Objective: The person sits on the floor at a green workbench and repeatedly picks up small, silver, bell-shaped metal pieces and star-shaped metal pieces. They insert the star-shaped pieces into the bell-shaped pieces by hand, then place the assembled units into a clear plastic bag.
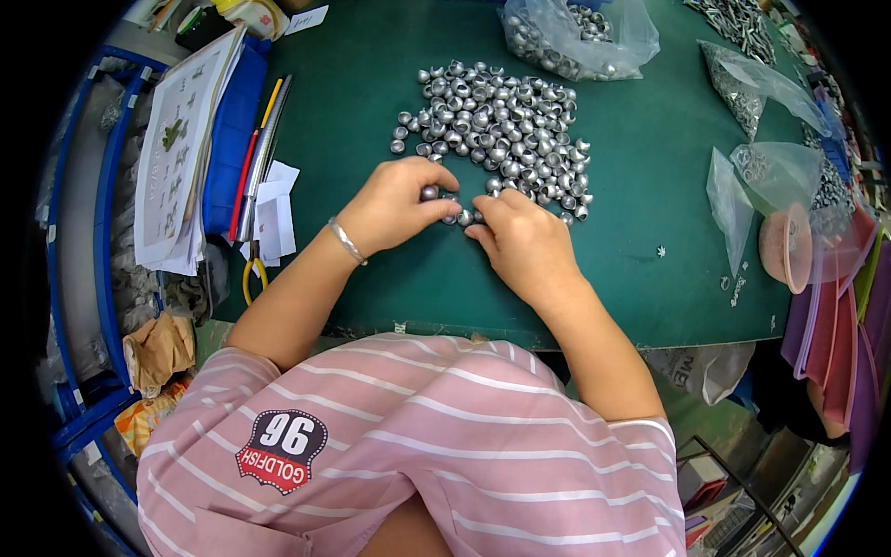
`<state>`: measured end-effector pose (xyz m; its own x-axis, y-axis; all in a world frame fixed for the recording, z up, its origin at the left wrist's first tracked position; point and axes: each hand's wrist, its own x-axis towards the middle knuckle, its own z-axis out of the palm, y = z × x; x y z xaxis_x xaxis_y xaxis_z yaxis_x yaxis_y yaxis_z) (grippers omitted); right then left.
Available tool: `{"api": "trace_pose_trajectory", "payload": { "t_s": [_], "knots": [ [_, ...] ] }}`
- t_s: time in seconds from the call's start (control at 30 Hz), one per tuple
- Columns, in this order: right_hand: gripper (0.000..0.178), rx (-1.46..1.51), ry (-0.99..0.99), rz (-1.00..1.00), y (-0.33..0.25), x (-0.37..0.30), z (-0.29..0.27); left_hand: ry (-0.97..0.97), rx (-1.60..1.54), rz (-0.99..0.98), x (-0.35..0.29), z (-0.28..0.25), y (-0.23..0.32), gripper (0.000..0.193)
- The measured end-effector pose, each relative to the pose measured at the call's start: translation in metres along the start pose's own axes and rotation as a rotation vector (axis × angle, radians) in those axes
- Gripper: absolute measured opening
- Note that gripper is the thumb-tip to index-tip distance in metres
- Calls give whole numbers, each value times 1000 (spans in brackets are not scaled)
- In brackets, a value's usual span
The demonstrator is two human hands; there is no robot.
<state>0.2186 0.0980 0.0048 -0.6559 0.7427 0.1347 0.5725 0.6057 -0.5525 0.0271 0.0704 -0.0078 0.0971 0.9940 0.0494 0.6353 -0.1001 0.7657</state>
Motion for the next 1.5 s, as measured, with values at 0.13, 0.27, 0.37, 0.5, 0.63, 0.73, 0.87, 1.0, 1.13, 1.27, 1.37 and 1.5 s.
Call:
{"api": "trace_pose_trajectory", "payload": {
  "t_s": [0.13, 0.27, 0.37, 0.5, 0.63, 0.73, 0.87, 1.0, 1.13, 1.27, 1.37, 1.5],
  "knots": [
    [20, -58, 13, -18, 3, 2, 2, -29, 70, -75, 2, 3, 2, 19],
    [14, 612, 2, 126, 15, 0, -1, -66, -35, -166, 1, -4, 2, 19],
    [13, 1664, -70, 364, 27, -3, -18, -183, -919, -413, -4, -12, 0, 19],
    [14, 1595, -19, 305, 26, 1, -20, -233, -1497, -322, -16, -12, -2, 21],
    [17, 537, -2, 123, 10, 9, -8, -208, -1604, -316, -19, -14, -4, 22],
    [26, -49, -36, -88, -3, 10, -3, -96, -1652, -302, -21, -18, -5, 22],
    [22, 8, -100, -33, -1, 10, -1, 68, -1003, -228, -18, -15, -16, 17],
    [18, 950, -79, 258, 5, 7, -7, 110, -178, -45, -16, -4, 10, 23],
    [21, 1668, -225, 433, 17, -2, -22, 98, 5, 64, -15, 15, 4, 22],
    [22, 1955, -210, 386, 20, -8, -23, 90, 72, 10, -16, 16, 8, 18],
    [24, 1834, -49, 318, 28, -17, -25, 64, 79, 27, -16, 18, 5, 19],
    [15, 842, 4, 282, 29, -25, -20, -42, -402, -225, -17, 6, 11, 18]
  ]
}}
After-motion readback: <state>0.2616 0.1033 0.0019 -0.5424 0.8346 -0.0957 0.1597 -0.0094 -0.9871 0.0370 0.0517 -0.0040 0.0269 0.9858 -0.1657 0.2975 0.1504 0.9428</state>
